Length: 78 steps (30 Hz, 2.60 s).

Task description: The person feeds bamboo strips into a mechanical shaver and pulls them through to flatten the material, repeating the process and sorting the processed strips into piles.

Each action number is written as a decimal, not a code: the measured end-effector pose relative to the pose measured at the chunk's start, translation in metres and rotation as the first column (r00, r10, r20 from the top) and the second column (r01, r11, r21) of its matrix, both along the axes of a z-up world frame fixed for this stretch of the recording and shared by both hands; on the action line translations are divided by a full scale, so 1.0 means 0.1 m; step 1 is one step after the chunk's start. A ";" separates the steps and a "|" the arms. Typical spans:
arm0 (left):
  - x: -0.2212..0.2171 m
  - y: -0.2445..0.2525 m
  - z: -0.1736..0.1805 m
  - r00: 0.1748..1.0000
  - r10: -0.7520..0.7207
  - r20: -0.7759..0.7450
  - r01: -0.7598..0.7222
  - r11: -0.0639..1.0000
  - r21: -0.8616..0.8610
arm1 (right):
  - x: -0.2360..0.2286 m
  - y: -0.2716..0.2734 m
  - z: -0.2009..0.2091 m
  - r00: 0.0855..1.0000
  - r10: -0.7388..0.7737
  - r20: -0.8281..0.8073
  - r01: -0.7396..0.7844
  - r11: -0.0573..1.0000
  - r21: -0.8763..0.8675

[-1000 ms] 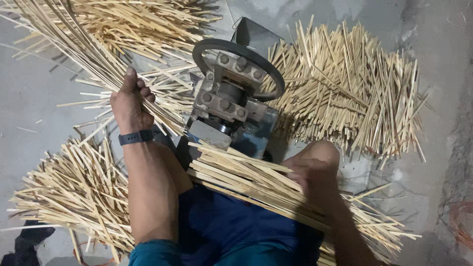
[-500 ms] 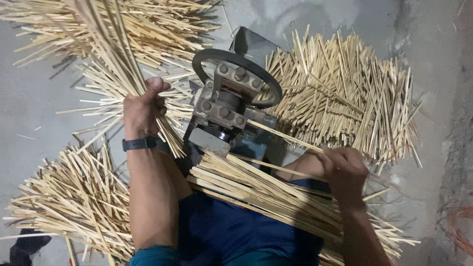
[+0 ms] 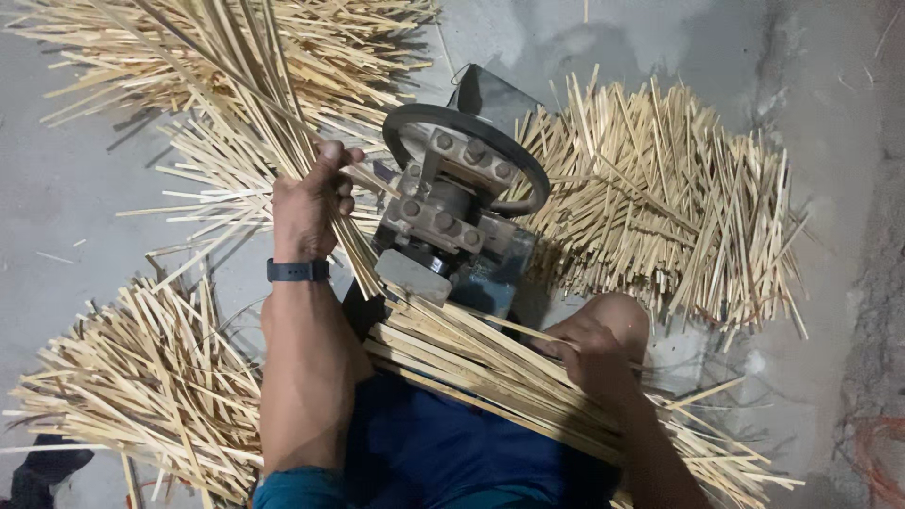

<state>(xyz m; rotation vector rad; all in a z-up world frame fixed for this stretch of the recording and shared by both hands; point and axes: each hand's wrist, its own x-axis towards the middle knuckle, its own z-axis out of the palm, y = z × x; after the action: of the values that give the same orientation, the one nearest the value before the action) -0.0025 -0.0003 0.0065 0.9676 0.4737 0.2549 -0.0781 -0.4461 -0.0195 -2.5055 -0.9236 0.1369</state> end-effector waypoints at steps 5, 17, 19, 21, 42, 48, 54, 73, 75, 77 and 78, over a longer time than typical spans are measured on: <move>-0.04 0.22 -0.20 0.986 0.133 0.096 -0.128 0.990 -0.062 | 0.05 -0.63 0.08 0.935 -0.273 -0.228 0.293 0.954 0.057; -0.20 0.35 -0.10 0.983 0.183 -0.017 -0.183 0.983 -0.030 | 0.12 -1.17 0.71 0.807 -0.564 -0.175 0.574 0.818 0.014; -0.19 0.29 -0.05 0.990 0.138 -0.022 -0.138 0.989 -0.047 | 0.16 -1.11 0.70 0.769 -0.619 -0.160 0.618 0.784 -0.063; -0.15 0.23 -0.02 0.995 0.091 -0.026 -0.091 0.996 -0.003 | 0.29 -0.93 0.61 0.784 -0.587 -0.202 0.585 0.808 -0.074; 0.02 0.14 -0.08 0.996 0.056 0.064 -0.054 0.998 -0.026 | -0.08 -0.39 0.10 0.834 -0.425 -0.352 0.358 0.902 -0.240; -0.05 0.35 -0.20 0.981 0.174 0.090 -0.144 0.952 -0.270 | 0.13 -1.01 0.46 0.924 -0.381 0.022 0.382 0.923 -0.045; -0.09 0.23 -0.13 0.996 0.085 -0.011 -0.085 0.996 -0.015 | 0.39 -0.39 0.89 0.947 -0.171 0.273 0.222 0.960 -0.172; 0.16 0.08 -0.43 0.976 0.130 -0.177 -0.139 0.990 -0.036 | -0.20 -0.05 0.09 0.836 -0.275 -0.475 0.194 0.958 -0.212; 0.15 0.21 -0.51 0.975 0.197 -0.104 -0.200 0.980 -0.020 | -0.19 -0.04 0.12 0.836 -0.284 -0.469 0.188 0.952 -0.242; 0.07 0.42 -0.44 0.964 0.267 -0.016 -0.267 0.964 0.009 | -0.20 -0.03 0.17 0.912 -0.222 -0.345 0.172 0.970 -0.170; -0.02 0.50 -0.36 0.952 0.304 0.036 -0.305 0.952 0.031 | -0.24 -0.01 0.20 0.961 -0.173 -0.216 0.156 0.983 -0.092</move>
<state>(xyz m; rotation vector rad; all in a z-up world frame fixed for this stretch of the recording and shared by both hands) -0.0043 0.0500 -0.0291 0.9225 0.5921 0.5580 -0.1020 -0.4474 0.0005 -2.5568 -0.6271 0.3960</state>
